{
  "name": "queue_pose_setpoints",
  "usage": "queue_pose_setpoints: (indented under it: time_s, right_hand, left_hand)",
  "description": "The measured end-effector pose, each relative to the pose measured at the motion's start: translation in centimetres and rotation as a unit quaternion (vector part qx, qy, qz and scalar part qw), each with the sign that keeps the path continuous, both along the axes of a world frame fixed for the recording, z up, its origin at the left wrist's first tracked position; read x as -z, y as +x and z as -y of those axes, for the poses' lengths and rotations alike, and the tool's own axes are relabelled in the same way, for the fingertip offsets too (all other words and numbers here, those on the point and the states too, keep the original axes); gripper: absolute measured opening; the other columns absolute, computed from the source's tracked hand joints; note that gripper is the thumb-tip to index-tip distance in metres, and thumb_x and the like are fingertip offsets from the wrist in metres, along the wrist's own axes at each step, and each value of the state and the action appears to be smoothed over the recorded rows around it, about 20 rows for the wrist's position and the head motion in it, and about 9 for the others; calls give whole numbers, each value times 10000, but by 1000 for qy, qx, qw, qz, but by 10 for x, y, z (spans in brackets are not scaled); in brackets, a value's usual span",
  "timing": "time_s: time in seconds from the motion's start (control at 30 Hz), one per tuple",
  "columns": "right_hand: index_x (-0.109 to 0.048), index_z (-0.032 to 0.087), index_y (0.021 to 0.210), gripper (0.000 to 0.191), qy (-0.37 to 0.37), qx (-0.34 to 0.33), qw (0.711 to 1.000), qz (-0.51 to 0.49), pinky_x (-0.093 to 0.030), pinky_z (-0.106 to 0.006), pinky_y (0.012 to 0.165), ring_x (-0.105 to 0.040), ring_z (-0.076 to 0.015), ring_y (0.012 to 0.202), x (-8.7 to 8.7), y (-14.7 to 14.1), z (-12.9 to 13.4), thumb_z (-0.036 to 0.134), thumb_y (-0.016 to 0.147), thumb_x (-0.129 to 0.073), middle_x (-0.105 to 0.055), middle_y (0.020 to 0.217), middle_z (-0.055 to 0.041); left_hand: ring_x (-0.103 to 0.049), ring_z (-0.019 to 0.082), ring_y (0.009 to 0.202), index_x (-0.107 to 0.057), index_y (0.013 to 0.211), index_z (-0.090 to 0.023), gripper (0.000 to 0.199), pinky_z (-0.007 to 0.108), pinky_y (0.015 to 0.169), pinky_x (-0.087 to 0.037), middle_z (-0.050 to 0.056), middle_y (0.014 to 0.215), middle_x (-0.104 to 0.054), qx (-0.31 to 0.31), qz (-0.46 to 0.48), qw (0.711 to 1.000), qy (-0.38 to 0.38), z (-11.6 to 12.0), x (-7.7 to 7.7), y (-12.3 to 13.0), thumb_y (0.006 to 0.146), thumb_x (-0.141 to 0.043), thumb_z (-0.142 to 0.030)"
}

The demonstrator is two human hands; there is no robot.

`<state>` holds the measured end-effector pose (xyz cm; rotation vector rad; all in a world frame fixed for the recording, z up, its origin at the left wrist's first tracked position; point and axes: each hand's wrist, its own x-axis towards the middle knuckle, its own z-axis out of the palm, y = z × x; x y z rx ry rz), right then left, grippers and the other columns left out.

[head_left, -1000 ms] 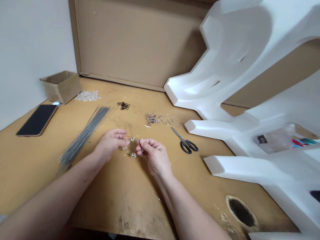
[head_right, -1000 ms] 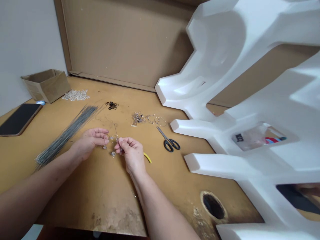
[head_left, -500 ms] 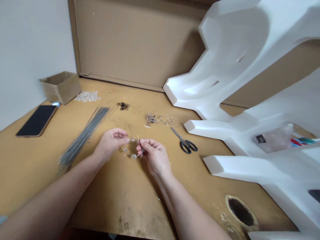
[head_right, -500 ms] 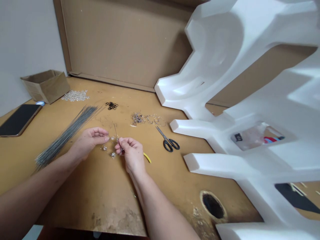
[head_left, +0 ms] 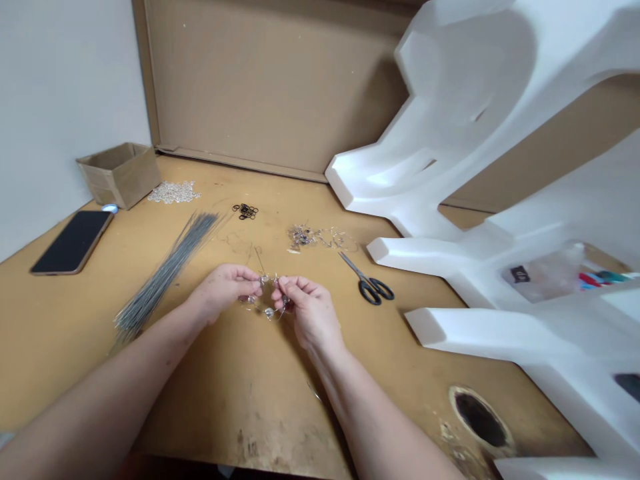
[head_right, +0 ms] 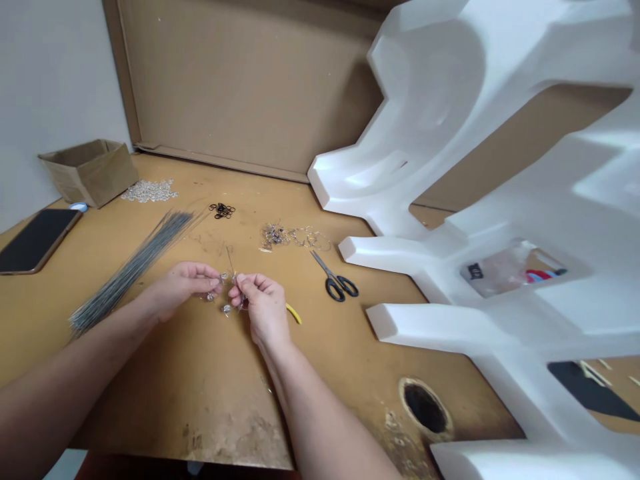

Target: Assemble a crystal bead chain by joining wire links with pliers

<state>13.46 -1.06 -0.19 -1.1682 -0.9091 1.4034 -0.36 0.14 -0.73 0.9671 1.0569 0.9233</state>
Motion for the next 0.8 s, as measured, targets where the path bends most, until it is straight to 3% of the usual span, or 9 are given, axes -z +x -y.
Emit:
queue_pose_setpoints:
  time_s: [0.17,0.4,0.67,0.8]
  right_hand:
    - [-563,149,492,179,-11,2,1000,0,-311,-204,413,-433,-61,372,1,1,-1,271,557,-676,-552,422,19]
    - [-565,147,493,177,-14,1,1000,-4,-292,-205,400,-428,-63,369,1,0,-1,268,561,-674,-552,422,15]
    - [-566,145,495,168,-16,5,1000,-6,-293,-198,405,-429,-57,371,2,2,-2,257,570,-667,-553,424,16]
    - [-566,145,499,161,-15,6,1000,-7,-299,-196,408,-431,-56,373,2,2,-2,249,571,-665,-556,426,17]
  left_hand:
    - [-517,92,529,-574,649,-136,111,249,605,-385,7,552,-579,16,63,996,-61,1,-8,-1,545,-613,-126]
    - [-493,76,519,-534,752,-150,350,234,575,-372,-49,569,-535,14,39,999,-5,4,-2,1,443,-643,-30]
    - [-512,87,505,-542,630,-137,65,239,585,-397,-7,521,-574,-48,6,999,9,3,-5,5,627,-603,-159]
    - [-542,95,497,-573,612,-121,93,247,592,-422,22,524,-604,-42,34,998,-23,2,-8,3,678,-576,-186]
